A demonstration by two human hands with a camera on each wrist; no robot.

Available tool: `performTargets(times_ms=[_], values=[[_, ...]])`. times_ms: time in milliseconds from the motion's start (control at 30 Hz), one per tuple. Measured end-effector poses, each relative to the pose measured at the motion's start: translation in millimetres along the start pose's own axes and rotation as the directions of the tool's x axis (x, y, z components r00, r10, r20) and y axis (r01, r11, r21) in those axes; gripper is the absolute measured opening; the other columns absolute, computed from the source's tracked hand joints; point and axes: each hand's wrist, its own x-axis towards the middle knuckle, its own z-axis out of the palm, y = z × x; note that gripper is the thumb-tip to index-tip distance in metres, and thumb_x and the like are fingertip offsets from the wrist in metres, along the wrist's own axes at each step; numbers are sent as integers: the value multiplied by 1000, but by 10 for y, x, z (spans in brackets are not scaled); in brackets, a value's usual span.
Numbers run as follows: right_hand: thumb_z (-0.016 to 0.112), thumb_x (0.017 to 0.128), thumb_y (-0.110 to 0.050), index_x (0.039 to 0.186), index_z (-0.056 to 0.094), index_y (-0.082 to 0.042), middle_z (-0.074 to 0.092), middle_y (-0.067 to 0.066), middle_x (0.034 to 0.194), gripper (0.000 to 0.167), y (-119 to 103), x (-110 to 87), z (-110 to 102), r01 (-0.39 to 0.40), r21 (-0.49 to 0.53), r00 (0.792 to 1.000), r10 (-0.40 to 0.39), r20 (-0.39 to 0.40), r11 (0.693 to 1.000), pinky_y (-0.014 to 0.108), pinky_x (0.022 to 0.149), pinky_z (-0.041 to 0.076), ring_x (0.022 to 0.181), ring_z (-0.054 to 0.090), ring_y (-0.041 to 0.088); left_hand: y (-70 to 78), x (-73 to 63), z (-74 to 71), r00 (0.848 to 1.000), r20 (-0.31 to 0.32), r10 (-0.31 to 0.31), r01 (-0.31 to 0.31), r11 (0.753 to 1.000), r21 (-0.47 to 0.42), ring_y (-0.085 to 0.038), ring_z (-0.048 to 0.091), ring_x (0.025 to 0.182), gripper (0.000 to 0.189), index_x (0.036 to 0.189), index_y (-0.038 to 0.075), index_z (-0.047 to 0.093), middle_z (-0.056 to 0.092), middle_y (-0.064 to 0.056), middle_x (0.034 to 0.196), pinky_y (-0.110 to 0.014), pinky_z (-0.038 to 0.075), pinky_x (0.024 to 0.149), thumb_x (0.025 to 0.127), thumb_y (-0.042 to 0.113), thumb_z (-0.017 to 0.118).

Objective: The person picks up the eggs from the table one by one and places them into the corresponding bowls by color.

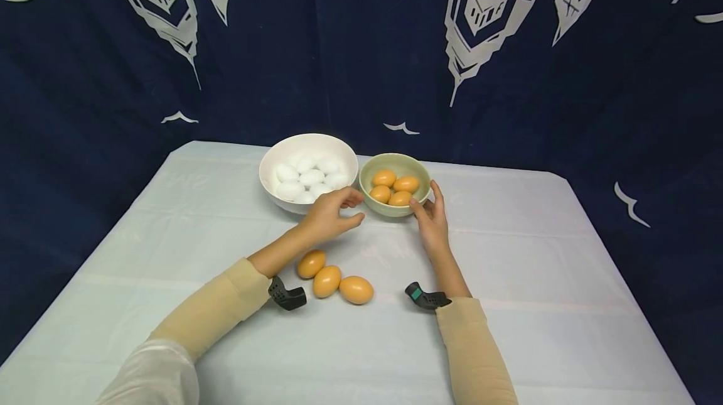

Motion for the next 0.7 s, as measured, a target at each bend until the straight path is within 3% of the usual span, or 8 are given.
performTargets(times_ms=[333,700], values=[[51,102,-19,158,9,-16,37,29,145,70,-19,-14,19,-7,7,1000,7,-3,1000,43,108,37,132,39,32,-151,-240,-112,997,28,67,-67,998,6,-20,63,103,33,117,0,62,67,-10,111,-29,49,92,89,15,70],[50,103,-18,158,9,-16,38,29,145,69,-30,-23,16,-12,-8,1000,12,-8,1000,42,108,38,131,40,32,-313,-512,-122,999,19,37,-37,999,-21,-21,64,99,30,114,0,63,68,-11,107,-29,51,90,88,13,71]])
